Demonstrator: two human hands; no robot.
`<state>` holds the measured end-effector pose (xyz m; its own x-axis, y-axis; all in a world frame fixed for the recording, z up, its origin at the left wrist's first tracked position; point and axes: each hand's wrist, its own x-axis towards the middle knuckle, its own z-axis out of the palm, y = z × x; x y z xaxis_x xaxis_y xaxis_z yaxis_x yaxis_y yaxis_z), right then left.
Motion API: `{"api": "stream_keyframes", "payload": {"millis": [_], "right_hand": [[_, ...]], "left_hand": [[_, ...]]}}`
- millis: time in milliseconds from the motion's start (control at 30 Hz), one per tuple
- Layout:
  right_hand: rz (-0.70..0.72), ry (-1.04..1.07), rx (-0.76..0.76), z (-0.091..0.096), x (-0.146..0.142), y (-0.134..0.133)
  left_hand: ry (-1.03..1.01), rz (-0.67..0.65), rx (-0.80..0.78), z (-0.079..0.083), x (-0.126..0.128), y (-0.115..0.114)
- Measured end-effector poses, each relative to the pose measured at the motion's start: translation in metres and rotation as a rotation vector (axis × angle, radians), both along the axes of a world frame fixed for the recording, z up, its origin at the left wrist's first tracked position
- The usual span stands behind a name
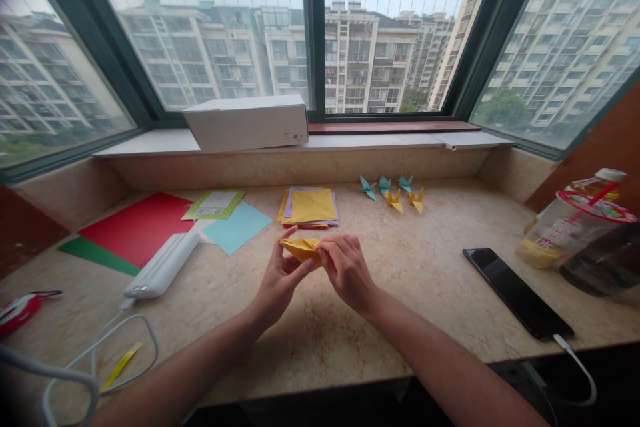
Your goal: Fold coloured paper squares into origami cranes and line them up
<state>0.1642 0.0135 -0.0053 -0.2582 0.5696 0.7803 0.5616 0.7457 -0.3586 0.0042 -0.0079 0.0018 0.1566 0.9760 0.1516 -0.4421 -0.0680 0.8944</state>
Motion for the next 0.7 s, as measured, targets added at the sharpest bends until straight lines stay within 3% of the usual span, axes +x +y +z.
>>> {"api": "stream_keyframes", "payload": {"millis": [333,467,700], "right_hand": [[0.050,0.123,-0.200,-0.001,0.000,0.002],[0.050,0.091,-0.205,0.000,0.007,0.006],[0.046,0.033,-0.111,0.005,0.017,0.006]], "left_hand": [[0.176,0.061,0.044,0.000,-0.007,0.004],[0.295,0.046,0.049,0.001,-0.009,0.004],[0.443,0.167,0.162,-0.003,-0.015,0.010]]}}
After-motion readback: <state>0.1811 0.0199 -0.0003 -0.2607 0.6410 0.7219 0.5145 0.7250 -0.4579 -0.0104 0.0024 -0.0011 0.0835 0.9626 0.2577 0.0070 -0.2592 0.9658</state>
